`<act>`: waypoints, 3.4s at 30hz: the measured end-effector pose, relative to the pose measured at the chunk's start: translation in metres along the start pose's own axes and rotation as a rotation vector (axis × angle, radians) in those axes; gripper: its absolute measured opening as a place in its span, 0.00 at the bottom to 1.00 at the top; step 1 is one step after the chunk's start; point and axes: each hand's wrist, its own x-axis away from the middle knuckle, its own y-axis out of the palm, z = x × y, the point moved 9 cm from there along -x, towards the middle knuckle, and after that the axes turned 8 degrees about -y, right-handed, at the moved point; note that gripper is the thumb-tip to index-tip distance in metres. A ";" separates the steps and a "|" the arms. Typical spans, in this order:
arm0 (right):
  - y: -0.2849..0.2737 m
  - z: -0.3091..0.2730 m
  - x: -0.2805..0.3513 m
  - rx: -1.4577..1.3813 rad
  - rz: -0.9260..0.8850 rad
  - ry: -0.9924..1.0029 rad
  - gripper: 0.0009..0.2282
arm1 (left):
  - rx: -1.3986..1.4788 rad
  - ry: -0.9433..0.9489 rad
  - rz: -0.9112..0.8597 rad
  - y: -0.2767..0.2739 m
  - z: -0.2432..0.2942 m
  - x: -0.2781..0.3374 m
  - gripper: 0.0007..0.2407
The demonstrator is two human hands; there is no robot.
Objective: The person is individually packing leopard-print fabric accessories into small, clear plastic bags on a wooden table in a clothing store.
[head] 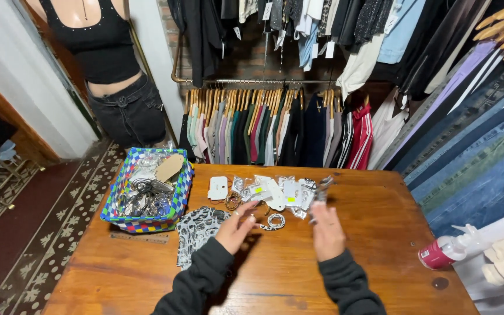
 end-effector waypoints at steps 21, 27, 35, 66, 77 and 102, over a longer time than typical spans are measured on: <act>0.088 -0.179 0.048 -0.555 -0.778 0.052 0.19 | -1.276 0.033 -0.177 -0.031 -0.126 0.045 0.36; 0.012 -0.060 0.095 0.017 -0.866 0.205 0.37 | -1.070 0.260 0.116 0.019 -0.077 0.052 0.32; -0.014 -0.056 0.109 0.068 -1.288 0.418 0.47 | -1.170 0.391 0.119 0.148 -0.074 0.080 0.40; -0.009 -0.045 0.106 0.065 -0.914 0.438 0.43 | -1.498 0.325 0.657 0.130 -0.027 0.098 0.64; -0.001 -0.049 0.115 0.118 -1.288 0.562 0.43 | -0.909 -0.023 0.337 0.016 -0.041 0.045 0.29; 0.123 -0.001 0.083 0.020 -0.936 0.184 0.30 | -0.626 0.172 0.067 0.078 -0.067 -0.029 0.21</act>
